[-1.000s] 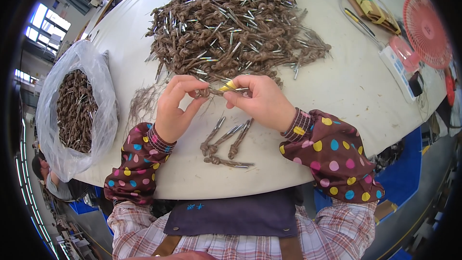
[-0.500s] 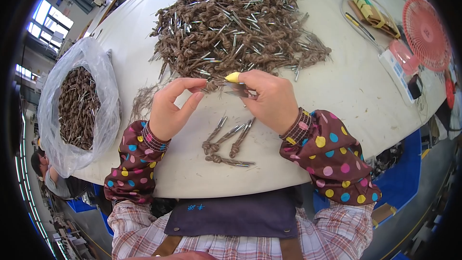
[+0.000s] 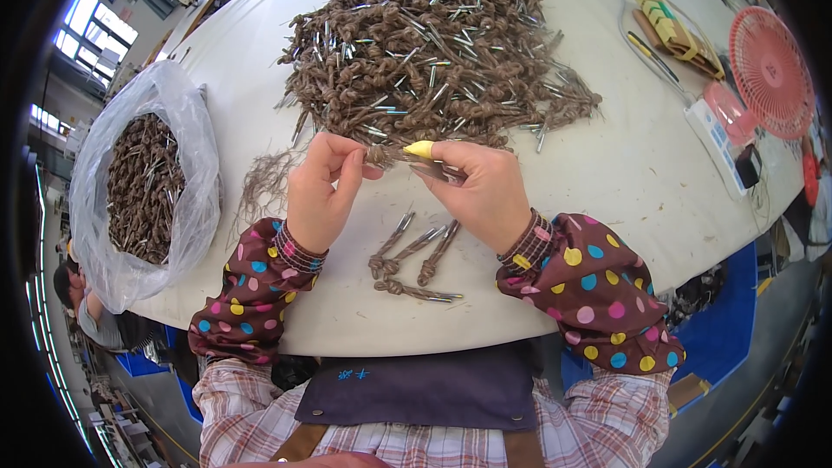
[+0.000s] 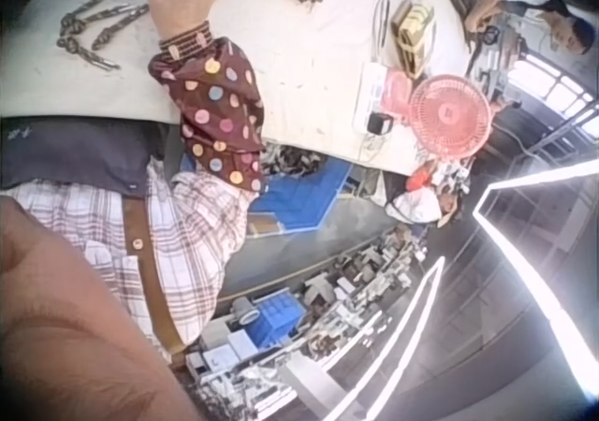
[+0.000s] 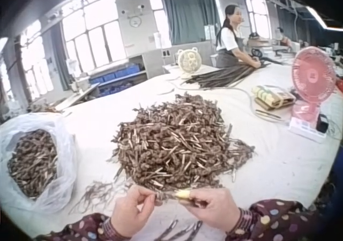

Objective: Trimming excess threads or material from small twisted leather components with metal tips using small snips or scissors.

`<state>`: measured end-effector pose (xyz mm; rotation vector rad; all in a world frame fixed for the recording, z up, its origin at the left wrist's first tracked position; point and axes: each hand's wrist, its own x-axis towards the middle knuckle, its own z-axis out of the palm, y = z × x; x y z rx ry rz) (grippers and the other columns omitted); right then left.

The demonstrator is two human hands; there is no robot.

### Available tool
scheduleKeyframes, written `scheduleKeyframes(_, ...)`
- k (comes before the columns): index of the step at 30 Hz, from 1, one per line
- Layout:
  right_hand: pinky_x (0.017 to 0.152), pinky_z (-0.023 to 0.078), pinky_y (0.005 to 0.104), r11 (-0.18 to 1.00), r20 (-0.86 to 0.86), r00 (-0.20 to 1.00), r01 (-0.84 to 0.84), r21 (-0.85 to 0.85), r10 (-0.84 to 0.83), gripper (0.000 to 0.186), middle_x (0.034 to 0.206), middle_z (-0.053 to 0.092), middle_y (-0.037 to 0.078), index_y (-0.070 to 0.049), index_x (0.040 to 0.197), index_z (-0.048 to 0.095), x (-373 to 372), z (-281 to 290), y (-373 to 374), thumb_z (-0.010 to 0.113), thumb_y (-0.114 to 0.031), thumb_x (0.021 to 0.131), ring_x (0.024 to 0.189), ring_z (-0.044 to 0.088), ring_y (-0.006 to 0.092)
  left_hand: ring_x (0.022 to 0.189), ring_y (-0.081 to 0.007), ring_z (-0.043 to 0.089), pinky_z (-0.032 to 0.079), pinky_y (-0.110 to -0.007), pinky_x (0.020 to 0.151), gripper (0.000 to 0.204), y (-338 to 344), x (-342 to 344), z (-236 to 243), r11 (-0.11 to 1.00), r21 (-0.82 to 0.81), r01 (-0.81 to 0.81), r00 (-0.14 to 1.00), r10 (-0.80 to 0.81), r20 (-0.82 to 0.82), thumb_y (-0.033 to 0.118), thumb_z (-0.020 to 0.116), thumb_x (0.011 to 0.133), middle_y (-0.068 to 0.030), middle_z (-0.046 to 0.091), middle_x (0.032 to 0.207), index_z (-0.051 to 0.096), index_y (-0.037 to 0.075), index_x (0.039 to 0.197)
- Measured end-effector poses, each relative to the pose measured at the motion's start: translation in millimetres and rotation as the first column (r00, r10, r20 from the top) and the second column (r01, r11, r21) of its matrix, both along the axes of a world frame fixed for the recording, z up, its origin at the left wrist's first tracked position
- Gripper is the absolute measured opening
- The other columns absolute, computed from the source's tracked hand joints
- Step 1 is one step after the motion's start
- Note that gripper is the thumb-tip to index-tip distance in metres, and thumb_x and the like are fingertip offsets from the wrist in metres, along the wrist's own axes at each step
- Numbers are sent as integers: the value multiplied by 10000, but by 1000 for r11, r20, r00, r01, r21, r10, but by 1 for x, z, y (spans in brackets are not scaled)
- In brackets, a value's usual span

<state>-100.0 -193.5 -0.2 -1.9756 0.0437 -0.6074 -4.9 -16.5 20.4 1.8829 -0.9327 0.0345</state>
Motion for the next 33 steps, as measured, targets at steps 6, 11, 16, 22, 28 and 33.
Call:
scheduleKeyframes(6, 577, 460, 261, 983, -31, 999, 6, -185, -12, 432, 953, 609, 71, -21, 1123, 552, -3, 18, -8, 682, -320, 840, 683, 580, 167, 721, -197, 666, 508, -279, 642, 48, 2, 5, -2, 1000, -3, 4, 994, -4, 113, -6, 570, 874, -101, 637, 800, 541, -5, 911)
scheduleKeyframes(11, 536, 470, 292, 835, 107, 994, 52, -548, 8, 303, 854, 574, 63, -52, 950, 565, 0, 20, -1, 701, -287, 816, 621, 602, 212, 720, -279, 621, 492, -333, 633, 112, 1, 3, -5, 996, 80, 47, 953, -68, 296, -19, 616, 817, -122, 613, 789, 555, 20, 902)
scheduleKeyframes(16, 480, 432, 315, 738, 180, 983, 139, -661, -24, 256, 785, 541, 34, -82, 830, 557, -2, 26, 4, 714, -277, 779, 572, 561, 218, 710, -290, 606, 483, -348, 625, 130, -1, 1, -4, 993, 96, 74, 942, -101, 321, -4, 640, 796, -115, 606, 784, 562, 27, 894)
scheduleKeyframes(22, 482, 446, 274, 557, 246, 969, 197, -806, 13, 172, 757, 491, 1, -129, 791, 527, -2, 22, 3, 668, -227, 779, 557, 543, 150, 702, -291, 601, 483, -351, 623, 123, -2, 1, -7, 991, 102, 83, 933, -113, 342, 1, 641, 798, -111, 603, 779, 561, 26, 887)
scheduleKeyframes(28, 484, 443, 275, 457, 319, 947, 265, -849, 44, 162, 744, 481, -6, -137, 779, 529, -2, 28, 4, 671, -215, 769, 559, 535, 140, 705, -232, 612, 484, -314, 621, 102, 0, 0, -5, 989, 91, 112, 968, -130, 214, 12, 620, 837, -103, 594, 770, 544, 13, 906)
scheduleKeyframes(33, 492, 375, 212, 930, 157, 988, 60, -363, -2, 309, 784, 526, 34, -47, 908, 583, 3, 22, -9, 761, -245, 752, 533, 450, 124, 735, -123, 598, 487, -253, 663, 85, 1, 5, -5, 983, -98, 157, 953, -177, -247, 83, 532, 940, -50, 584, 799, 513, 5, 970)
